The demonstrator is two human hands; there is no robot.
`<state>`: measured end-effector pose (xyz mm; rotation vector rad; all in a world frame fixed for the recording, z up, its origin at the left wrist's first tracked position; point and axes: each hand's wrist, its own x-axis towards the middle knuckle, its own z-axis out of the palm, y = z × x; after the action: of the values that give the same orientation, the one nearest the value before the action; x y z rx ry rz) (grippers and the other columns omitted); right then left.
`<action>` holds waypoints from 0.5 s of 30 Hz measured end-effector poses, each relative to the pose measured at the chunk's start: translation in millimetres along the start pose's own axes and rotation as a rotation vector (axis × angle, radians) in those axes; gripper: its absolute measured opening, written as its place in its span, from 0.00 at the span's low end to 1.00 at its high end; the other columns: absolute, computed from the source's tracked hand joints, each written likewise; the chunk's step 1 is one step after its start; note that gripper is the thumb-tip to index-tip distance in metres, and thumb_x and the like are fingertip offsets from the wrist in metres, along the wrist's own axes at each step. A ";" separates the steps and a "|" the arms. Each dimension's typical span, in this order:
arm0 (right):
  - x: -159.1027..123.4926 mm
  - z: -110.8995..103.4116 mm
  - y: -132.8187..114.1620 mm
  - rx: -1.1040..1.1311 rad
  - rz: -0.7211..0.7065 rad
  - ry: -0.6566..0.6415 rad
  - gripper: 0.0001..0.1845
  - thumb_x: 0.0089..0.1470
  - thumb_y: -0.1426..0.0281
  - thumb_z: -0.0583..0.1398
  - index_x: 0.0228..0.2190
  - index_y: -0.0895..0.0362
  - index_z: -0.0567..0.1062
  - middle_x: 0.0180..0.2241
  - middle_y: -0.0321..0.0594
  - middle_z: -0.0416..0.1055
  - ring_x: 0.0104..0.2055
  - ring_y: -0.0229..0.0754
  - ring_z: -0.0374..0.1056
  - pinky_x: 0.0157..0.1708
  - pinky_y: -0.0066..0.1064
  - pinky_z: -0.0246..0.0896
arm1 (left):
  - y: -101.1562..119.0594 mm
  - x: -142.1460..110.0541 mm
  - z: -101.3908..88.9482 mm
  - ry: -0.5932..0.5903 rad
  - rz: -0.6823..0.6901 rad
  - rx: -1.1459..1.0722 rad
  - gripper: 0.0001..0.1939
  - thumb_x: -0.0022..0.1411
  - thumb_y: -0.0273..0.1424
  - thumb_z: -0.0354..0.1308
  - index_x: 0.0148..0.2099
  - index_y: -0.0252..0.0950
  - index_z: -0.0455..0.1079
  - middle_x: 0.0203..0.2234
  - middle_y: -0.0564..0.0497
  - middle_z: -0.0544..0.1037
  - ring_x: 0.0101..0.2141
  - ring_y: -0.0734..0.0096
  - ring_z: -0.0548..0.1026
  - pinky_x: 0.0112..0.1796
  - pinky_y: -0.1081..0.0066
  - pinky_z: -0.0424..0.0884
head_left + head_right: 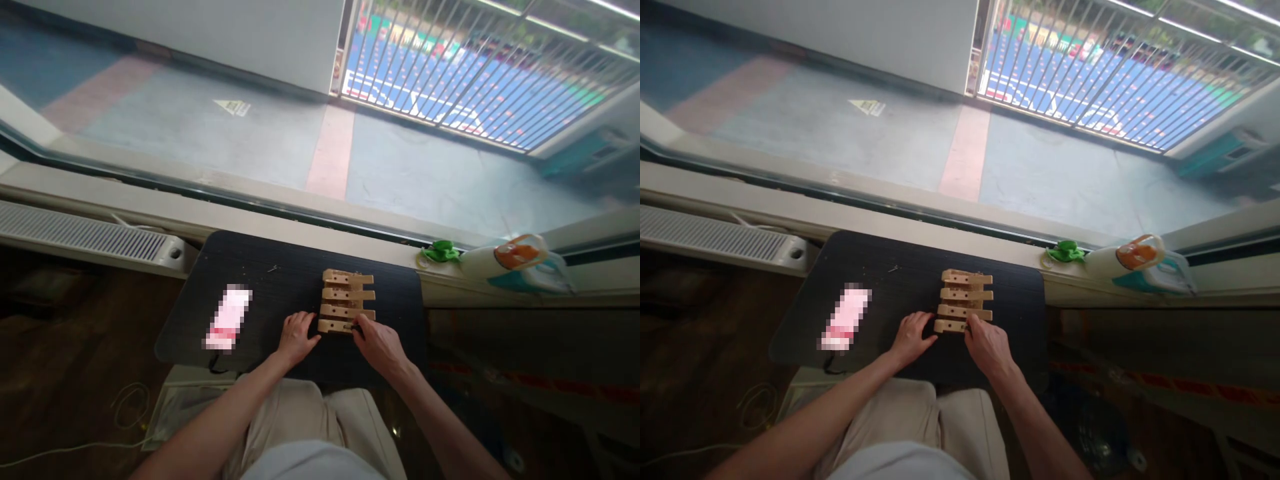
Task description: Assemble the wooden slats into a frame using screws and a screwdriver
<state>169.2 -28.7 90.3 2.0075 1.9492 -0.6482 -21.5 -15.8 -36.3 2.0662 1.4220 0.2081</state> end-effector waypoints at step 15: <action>41.2 25.7 38.7 0.127 -0.295 0.195 0.03 0.53 0.68 0.51 0.30 0.52 0.64 0.22 0.31 0.68 0.22 0.34 0.63 0.23 0.26 0.48 | -48.3 2.2 44.0 0.193 0.354 0.055 0.28 0.50 0.36 0.58 0.55 0.41 0.60 0.49 0.47 0.69 0.52 0.56 0.64 0.56 0.50 0.56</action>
<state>204.0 -7.6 43.5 1.9349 2.4062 -0.6791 -38.9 -19.9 -99.2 2.3870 1.1675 0.5306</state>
